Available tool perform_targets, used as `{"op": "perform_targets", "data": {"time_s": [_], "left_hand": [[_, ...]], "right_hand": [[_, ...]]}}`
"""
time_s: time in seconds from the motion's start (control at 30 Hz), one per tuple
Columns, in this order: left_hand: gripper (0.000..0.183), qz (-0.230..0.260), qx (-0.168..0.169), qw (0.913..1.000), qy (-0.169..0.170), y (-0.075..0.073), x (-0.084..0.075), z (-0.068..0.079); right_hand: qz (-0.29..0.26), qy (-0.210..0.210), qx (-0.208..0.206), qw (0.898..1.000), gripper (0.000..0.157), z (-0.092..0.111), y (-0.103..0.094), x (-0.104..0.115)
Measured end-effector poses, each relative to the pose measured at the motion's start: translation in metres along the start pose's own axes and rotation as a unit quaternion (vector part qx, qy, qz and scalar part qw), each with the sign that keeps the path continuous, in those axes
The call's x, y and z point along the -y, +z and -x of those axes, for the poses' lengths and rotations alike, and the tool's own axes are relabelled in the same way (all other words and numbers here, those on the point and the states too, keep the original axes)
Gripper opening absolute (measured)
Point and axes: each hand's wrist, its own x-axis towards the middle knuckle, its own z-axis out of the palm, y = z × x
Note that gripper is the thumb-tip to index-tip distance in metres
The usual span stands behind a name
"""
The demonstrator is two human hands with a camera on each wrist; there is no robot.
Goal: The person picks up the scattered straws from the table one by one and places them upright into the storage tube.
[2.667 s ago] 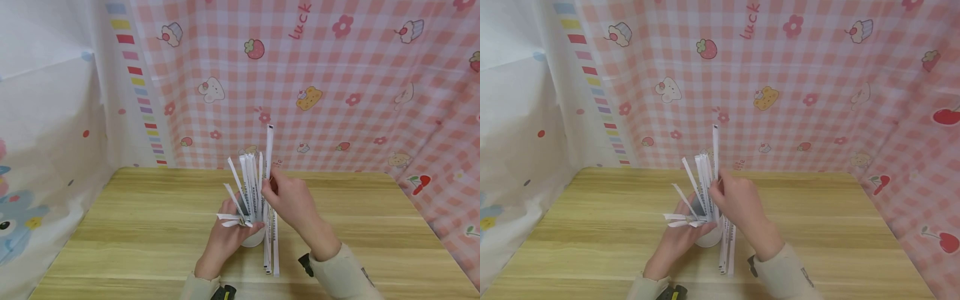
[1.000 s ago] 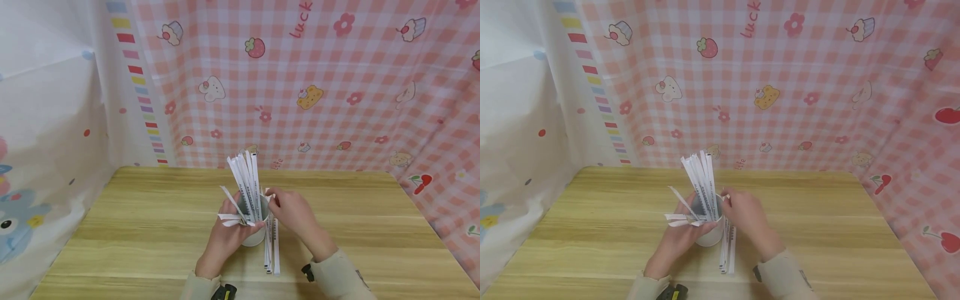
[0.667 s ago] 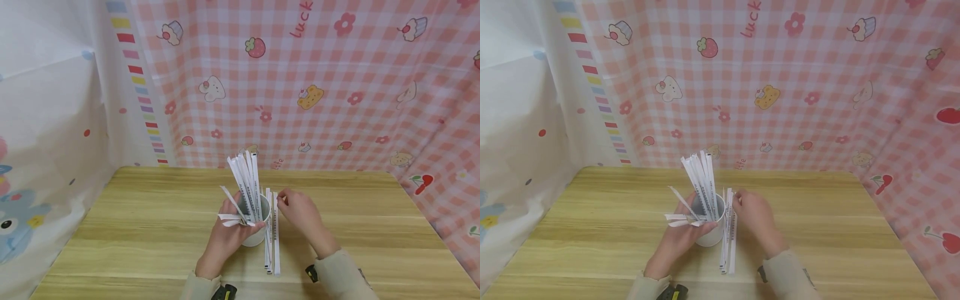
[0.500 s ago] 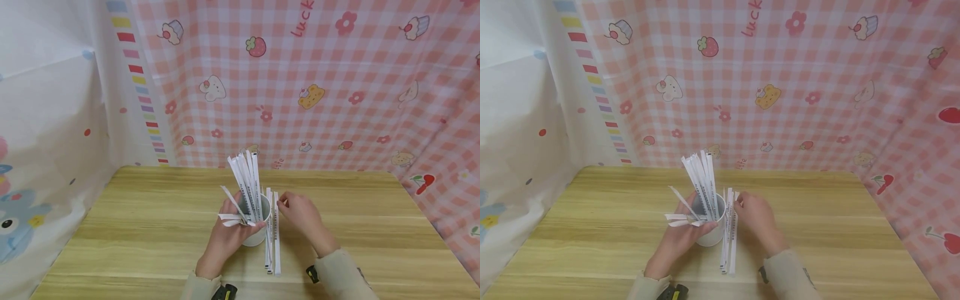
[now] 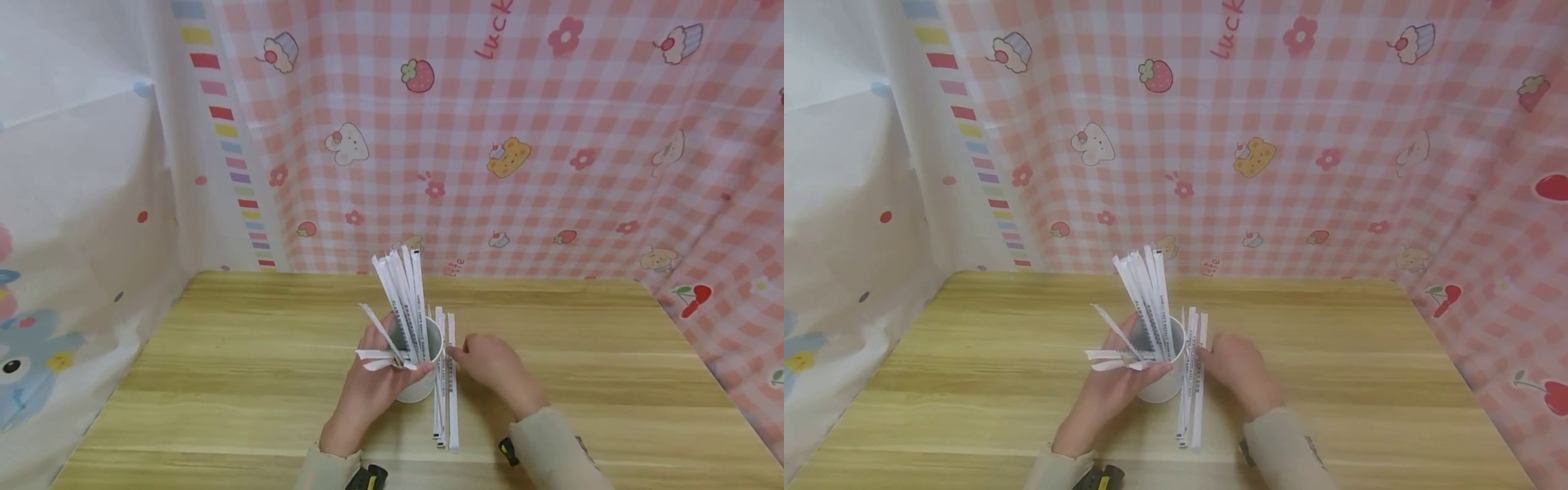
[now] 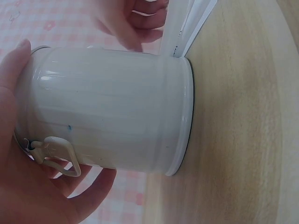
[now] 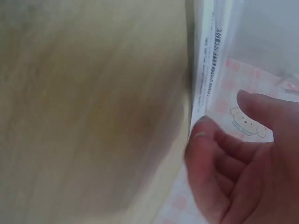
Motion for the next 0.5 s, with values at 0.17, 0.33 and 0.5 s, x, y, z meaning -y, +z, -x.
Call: {"op": "perform_targets", "data": {"time_s": [0.17,0.33,0.5], "left_hand": [[0.082,-0.003,-0.003,1.0,0.002,0.0,0.0,0.001],[0.083,-0.002,-0.003,1.0,0.007,0.0,-0.001,0.001],[0.083,-0.003,-0.003,1.0,0.002,-0.001,0.0,0.001]], "right_hand": [[-0.003,0.009,0.019,1.0,0.042,0.003,0.006,-0.001],[-0.016,0.01,0.035,0.999,0.039,0.005,0.01,0.0],[-0.001,0.001,0.033,0.999,0.03,0.005,0.012,0.001]]}}
